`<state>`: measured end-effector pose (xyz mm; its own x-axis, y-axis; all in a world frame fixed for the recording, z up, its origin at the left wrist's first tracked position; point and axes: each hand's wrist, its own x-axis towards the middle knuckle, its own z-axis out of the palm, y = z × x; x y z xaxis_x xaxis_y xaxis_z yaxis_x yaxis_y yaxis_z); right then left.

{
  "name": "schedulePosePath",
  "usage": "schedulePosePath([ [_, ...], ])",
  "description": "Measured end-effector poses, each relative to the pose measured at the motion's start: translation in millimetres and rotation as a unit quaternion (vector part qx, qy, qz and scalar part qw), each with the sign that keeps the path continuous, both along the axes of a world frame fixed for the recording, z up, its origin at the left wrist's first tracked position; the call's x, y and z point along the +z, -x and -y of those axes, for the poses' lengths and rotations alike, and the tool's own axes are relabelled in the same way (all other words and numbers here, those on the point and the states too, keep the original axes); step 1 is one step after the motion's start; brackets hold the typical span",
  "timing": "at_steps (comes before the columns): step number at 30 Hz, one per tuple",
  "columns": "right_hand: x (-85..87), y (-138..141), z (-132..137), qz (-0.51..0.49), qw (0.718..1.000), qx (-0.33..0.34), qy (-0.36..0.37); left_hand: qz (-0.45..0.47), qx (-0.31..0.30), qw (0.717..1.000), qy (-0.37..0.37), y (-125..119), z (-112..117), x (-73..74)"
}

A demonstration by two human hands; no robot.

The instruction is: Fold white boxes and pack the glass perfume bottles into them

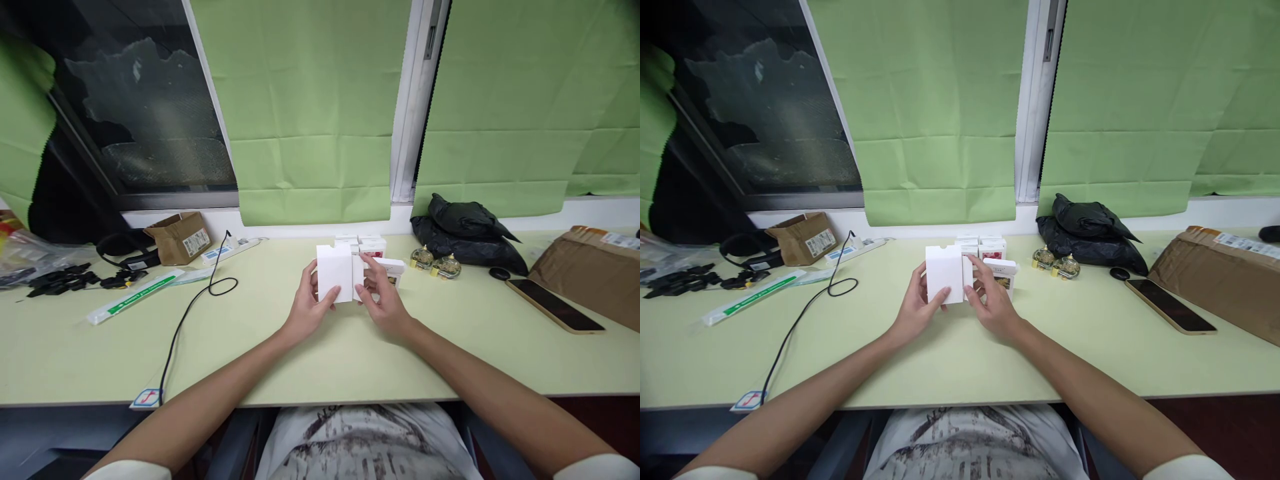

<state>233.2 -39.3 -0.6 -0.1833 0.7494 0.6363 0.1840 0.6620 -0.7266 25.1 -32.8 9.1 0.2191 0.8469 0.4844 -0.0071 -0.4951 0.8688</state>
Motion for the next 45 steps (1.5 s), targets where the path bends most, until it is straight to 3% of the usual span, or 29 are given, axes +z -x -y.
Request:
schedulePosePath([
  [8,3.2,-1.7,-2.6,0.003,1.000,-0.004,0.015,-0.027,0.009,1.000,-0.013,2.5,-0.8,-2.9],
  [15,-3.5,-0.3,-8.7,-0.001,0.999,-0.039,-0.003,-0.066,-0.012,0.995,-0.080,1.2,5.9,-4.1],
  [23,-4.1,1.1,-9.5,-0.011,0.999,-0.020,0.035,-0.136,-0.014,0.984,-0.112,4.1,4.9,-6.4],
  [33,4.9,-4.1,-6.5,0.023,1.000,0.000,0.015,-0.155,-0.010,0.982,-0.107,0.6,5.6,-11.8],
  [37,18.6,-12.8,-4.0,-0.024,0.995,-0.082,-0.043,-0.148,-0.033,0.984,-0.095,0.0,7.9,-10.1],
  [41,50.6,-40.9,-12.4,-0.165,0.942,-0.234,-0.176,-0.178,-0.047,0.979,-0.082,0.6,9.4,-8.2],
  [43,63.2,-59.1,-22.1,-0.159,0.931,-0.261,-0.201,-0.213,-0.056,0.971,-0.091,0.6,9.3,-8.6],
  [45,66.8,-75.0,-33.5,-0.131,0.937,-0.258,-0.193,-0.241,-0.068,0.962,-0.109,0.1,8.7,-9.9],
])
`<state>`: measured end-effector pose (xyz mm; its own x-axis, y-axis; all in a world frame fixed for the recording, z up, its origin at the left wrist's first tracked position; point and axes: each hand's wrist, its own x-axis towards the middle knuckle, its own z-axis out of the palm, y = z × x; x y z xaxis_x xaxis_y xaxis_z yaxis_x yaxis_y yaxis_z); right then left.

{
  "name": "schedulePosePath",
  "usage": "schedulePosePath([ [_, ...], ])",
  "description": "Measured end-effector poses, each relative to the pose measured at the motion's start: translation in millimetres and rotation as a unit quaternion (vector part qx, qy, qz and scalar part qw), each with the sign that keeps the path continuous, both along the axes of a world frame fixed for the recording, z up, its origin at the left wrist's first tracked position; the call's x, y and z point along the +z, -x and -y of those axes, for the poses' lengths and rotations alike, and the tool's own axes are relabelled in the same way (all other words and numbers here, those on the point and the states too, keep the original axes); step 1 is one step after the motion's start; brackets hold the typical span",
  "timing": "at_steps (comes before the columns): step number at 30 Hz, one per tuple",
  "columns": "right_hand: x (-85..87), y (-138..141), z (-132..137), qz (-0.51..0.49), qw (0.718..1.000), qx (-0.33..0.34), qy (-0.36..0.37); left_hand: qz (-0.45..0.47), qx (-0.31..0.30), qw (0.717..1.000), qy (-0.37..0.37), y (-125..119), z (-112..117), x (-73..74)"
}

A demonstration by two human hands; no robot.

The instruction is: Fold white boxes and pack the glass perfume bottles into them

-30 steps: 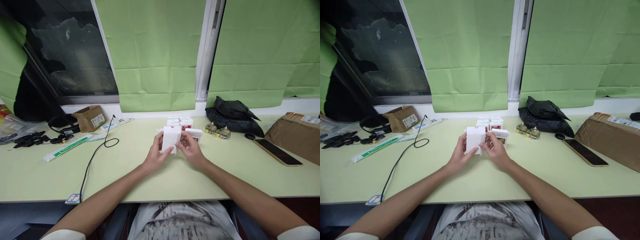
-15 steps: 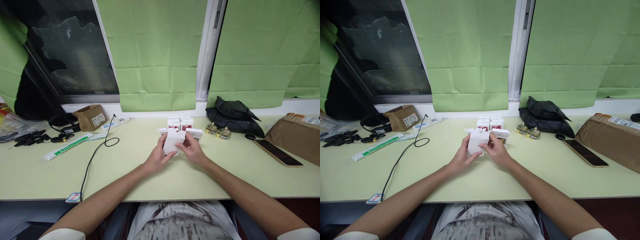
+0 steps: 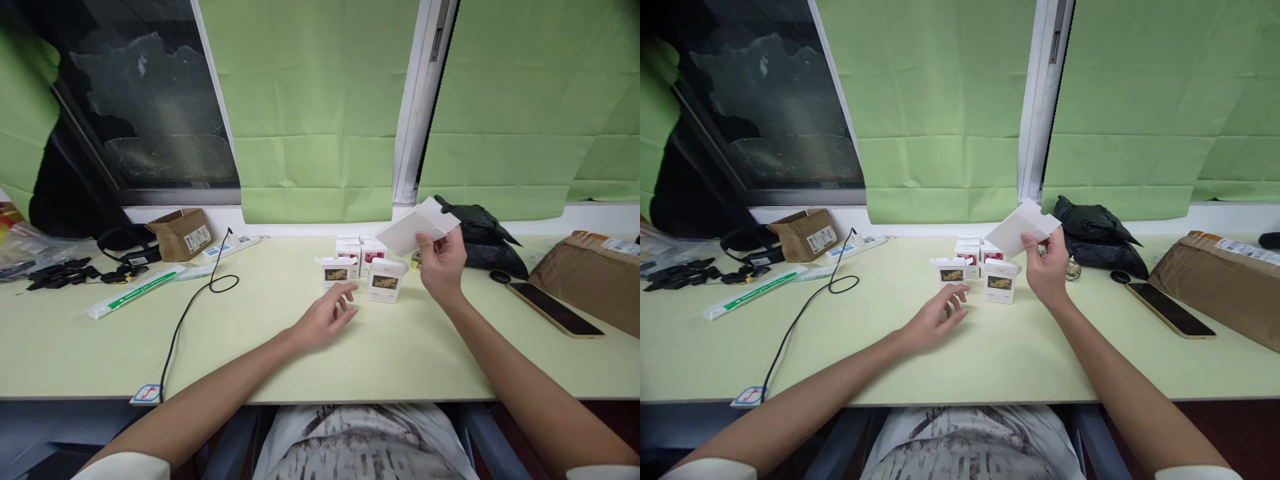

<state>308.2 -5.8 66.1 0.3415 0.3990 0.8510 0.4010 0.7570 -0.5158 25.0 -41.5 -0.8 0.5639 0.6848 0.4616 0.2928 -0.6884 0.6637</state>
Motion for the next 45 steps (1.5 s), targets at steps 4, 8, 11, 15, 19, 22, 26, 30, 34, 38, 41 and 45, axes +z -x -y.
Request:
schedulePosePath([
  [4,-15.1,-14.9,-17.4,-0.020,1.000,0.011,0.007,-0.025,-0.020,0.999,-0.018,-2.0,-1.8,-2.8],
  [8,-30.2,-12.2,-19.6,-0.046,0.996,0.061,0.046,-0.050,-0.020,0.998,-0.037,-4.5,-4.0,-2.1],
  [11,-32.2,-8.8,-15.3,-0.045,0.992,0.088,0.080,-0.071,-0.024,0.996,-0.050,-7.4,-5.5,-0.9],
  [15,-34.0,-6.6,-10.3,-0.052,0.990,0.100,0.088,-0.084,-0.033,0.995,-0.042,-11.1,-7.1,-2.9],
  [19,-43.8,-2.0,-7.4,-0.049,0.988,0.114,0.089,-0.084,-0.041,0.995,-0.026,-12.4,-8.3,-6.3],
  [22,-52.1,3.7,-5.7,-0.057,0.985,0.133,0.092,-0.080,-0.039,0.996,-0.017,-12.6,-9.2,-6.3],
  [26,-57.2,9.9,-4.2,-0.065,0.982,0.152,0.091,-0.087,-0.039,0.995,-0.005,-12.3,-11.4,-4.8],
  [30,-59.4,14.2,-3.3,-0.060,0.988,0.128,0.063,-0.091,-0.038,0.995,-0.016,-11.3,-14.5,-5.1],
  [34,-65.2,18.7,-1.4,-0.043,0.993,0.099,0.044,-0.100,-0.041,0.994,-0.033,-10.1,-17.5,-6.4],
  [38,-71.7,23.0,1.8,-0.040,0.989,0.127,0.061,-0.108,-0.041,0.992,-0.043,-9.4,-20.6,-8.1],
  [41,-73.4,26.5,4.7,-0.050,0.984,0.153,0.072,-0.111,-0.044,0.991,-0.061,-9.7,-21.9,-8.8],
  [45,-71.4,29.2,8.0,-0.061,0.983,0.158,0.069,-0.118,-0.033,0.986,-0.111,-10.0,-20.6,-6.5],
])
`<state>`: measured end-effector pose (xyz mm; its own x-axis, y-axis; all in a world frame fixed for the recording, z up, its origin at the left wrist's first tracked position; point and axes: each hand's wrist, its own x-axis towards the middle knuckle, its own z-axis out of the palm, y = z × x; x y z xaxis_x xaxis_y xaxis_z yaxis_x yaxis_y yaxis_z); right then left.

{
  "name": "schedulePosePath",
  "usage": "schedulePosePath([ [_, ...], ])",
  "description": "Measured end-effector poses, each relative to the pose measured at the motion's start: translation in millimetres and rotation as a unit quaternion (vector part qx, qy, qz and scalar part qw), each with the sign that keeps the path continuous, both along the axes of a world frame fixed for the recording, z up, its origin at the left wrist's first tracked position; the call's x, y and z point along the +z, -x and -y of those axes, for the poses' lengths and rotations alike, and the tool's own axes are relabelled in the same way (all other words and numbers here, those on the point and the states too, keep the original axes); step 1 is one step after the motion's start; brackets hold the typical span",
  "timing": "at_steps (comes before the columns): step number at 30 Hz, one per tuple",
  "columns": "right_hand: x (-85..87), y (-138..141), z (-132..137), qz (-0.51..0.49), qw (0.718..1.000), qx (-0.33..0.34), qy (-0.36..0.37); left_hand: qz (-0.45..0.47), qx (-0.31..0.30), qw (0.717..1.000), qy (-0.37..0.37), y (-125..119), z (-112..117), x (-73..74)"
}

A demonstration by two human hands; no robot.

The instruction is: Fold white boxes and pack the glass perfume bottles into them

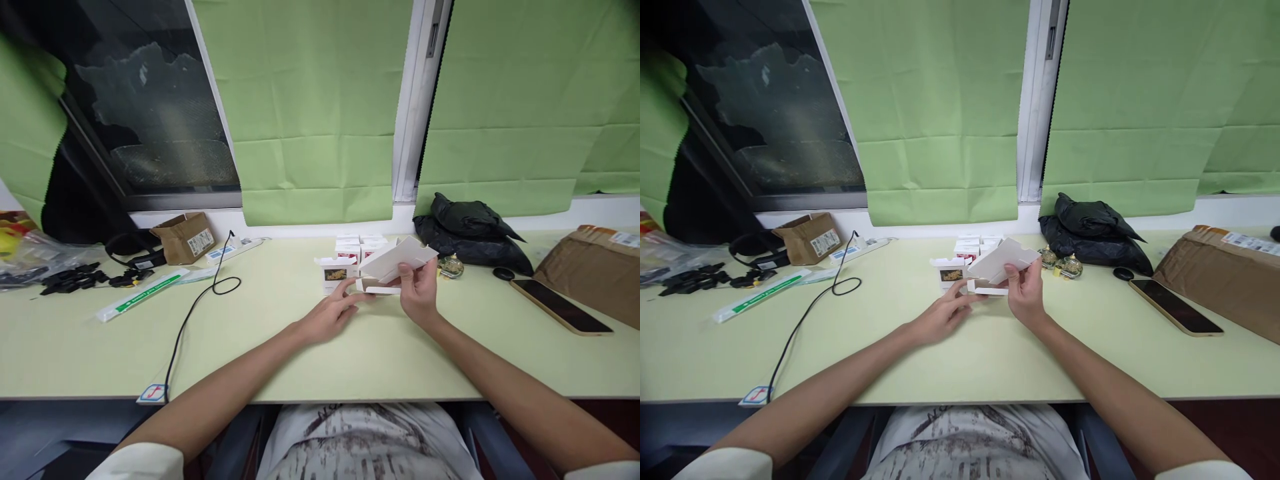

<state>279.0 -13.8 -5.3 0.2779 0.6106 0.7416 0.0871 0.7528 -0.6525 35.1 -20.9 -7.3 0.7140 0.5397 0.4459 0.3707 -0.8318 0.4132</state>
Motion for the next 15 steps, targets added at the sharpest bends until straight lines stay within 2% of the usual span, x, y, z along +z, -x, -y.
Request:
schedulePosePath([
  [4,1.6,-1.7,1.4,-0.007,1.000,-0.008,-0.016,-0.038,0.012,0.997,-0.065,6.1,3.0,5.7],
  [8,-2.0,-7.6,0.7,0.032,0.999,-0.032,-0.029,-0.069,0.003,0.990,-0.126,19.5,2.2,9.5],
  [12,-8.5,-15.2,-1.0,0.096,0.993,-0.053,-0.044,-0.052,0.004,0.984,-0.173,30.0,-4.0,5.8],
  [15,-11.9,-19.4,-1.4,0.138,0.988,-0.054,-0.044,-0.028,0.013,0.985,-0.172,32.2,-8.2,1.4],
])
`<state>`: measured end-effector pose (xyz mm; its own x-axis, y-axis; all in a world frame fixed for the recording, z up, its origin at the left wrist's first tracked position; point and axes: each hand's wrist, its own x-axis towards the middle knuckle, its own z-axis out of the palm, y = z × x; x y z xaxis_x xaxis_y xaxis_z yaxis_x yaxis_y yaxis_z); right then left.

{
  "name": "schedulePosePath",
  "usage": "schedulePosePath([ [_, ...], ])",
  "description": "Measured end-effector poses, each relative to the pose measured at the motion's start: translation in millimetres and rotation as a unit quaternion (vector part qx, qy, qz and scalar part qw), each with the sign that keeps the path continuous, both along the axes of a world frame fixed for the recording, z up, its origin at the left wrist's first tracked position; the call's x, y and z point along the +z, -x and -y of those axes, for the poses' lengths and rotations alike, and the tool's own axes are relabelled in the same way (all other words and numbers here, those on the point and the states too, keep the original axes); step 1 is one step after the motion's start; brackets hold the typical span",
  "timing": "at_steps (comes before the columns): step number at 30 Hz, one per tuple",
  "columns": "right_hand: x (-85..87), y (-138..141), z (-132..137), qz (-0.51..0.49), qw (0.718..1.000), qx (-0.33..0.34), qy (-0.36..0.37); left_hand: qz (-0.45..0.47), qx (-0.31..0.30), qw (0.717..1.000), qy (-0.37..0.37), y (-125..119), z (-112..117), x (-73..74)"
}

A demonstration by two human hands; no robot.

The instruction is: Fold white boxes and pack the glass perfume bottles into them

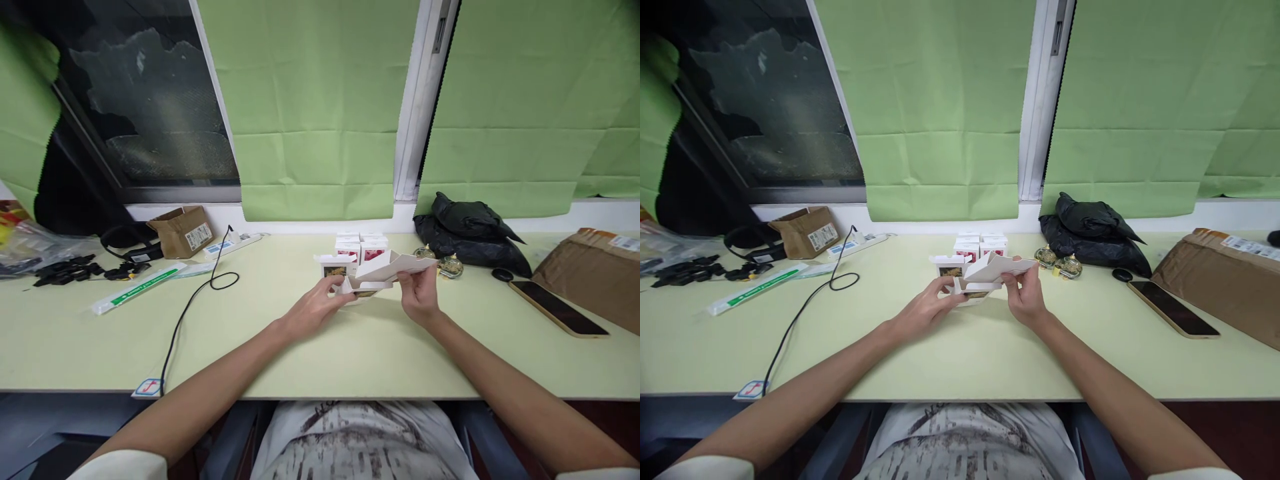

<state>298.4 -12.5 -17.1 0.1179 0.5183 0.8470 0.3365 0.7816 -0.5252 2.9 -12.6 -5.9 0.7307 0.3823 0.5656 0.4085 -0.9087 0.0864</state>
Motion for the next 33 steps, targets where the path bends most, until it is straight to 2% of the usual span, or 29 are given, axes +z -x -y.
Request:
schedulePosePath([
  [3,-0.8,-1.4,1.7,0.039,0.999,-0.012,0.010,0.006,0.021,0.999,0.043,-0.4,-0.3,-0.3],
  [6,1.8,-0.2,5.2,0.080,0.996,-0.026,0.015,0.004,0.063,0.992,0.110,-1.2,3.4,5.7],
  [11,14.0,4.5,13.1,0.120,0.992,-0.036,-0.035,0.049,0.104,0.975,0.192,-1.0,7.4,14.6],
  [14,20.1,8.3,18.1,0.138,0.988,-0.027,-0.067,0.063,0.087,0.980,0.170,1.6,3.0,8.9],
  [18,21.1,13.5,22.6,0.171,0.981,-0.002,-0.088,0.048,0.045,0.995,0.079,5.6,-6.0,-3.6],
  [20,20.9,15.6,23.8,0.180,0.979,0.007,-0.098,0.056,0.033,0.996,0.058,6.1,-8.3,-6.5],
  [28,27.6,20.0,27.2,0.196,0.968,0.040,-0.154,0.084,0.038,0.992,0.087,1.7,-4.3,-2.3],
  [33,25.4,21.6,27.0,0.219,0.964,0.036,-0.146,0.081,0.026,0.993,0.085,1.9,-5.3,-4.8],
])
